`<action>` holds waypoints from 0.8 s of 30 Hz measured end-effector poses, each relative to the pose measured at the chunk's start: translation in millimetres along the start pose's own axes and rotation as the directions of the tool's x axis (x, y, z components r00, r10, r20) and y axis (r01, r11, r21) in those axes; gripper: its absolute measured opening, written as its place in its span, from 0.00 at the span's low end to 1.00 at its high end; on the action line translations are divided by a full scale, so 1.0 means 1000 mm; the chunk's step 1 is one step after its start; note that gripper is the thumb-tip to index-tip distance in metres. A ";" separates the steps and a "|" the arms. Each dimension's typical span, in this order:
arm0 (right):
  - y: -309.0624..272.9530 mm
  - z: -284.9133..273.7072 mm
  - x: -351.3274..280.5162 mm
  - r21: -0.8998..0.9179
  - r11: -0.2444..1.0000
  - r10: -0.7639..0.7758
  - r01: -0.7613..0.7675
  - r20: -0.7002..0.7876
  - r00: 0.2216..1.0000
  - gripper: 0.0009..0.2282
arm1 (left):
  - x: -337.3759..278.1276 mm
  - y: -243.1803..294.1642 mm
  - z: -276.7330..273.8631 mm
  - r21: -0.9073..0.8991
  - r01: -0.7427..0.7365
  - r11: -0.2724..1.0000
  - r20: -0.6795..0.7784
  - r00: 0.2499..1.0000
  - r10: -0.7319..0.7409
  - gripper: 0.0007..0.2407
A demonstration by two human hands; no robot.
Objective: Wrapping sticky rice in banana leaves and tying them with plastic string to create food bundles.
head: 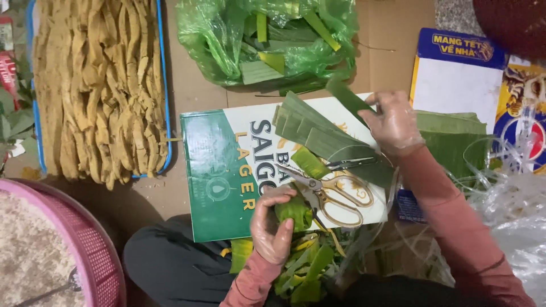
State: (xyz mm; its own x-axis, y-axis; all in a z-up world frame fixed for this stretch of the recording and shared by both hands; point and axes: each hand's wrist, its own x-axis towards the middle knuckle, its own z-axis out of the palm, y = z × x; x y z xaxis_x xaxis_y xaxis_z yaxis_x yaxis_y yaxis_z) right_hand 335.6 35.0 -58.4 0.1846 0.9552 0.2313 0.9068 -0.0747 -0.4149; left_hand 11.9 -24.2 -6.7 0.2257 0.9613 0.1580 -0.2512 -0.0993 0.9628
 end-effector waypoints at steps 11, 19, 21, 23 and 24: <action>-0.126 -0.086 -0.014 0.349 0.885 0.227 -0.309 0.256 0.940 0.19 | -0.001 0.005 0.016 0.094 -0.010 0.996 -0.144 0.989 0.023 0.11; -0.191 -0.075 -0.077 0.756 0.637 -0.078 -0.152 0.260 0.962 0.12 | -0.010 -0.002 -0.002 -0.021 0.117 0.993 -0.101 0.988 -0.119 0.13; -0.192 -0.075 -0.079 0.693 0.676 -0.016 -0.250 0.354 0.935 0.11 | -0.009 -0.002 -0.005 -0.042 0.167 0.985 -0.088 0.981 -0.170 0.14; -0.185 -0.073 -0.080 0.789 0.566 -0.034 -0.237 0.310 0.950 0.11 | -0.004 0.003 -0.004 -0.116 0.179 0.977 -0.069 0.980 -0.188 0.15; -0.185 -0.075 -0.077 0.790 0.566 -0.036 -0.237 0.311 0.950 0.11 | 0.001 0.004 -0.005 -0.116 0.179 0.977 -0.071 0.980 -0.188 0.15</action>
State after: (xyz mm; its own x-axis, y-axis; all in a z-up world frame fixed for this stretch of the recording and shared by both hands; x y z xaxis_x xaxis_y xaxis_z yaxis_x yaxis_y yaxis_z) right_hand 182.3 -46.0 66.0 0.0247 0.9989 -0.0390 0.1701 -0.0427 -0.9845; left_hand 6.3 -22.1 -4.1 0.2019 0.9785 -0.0415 -0.3140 0.1049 0.9436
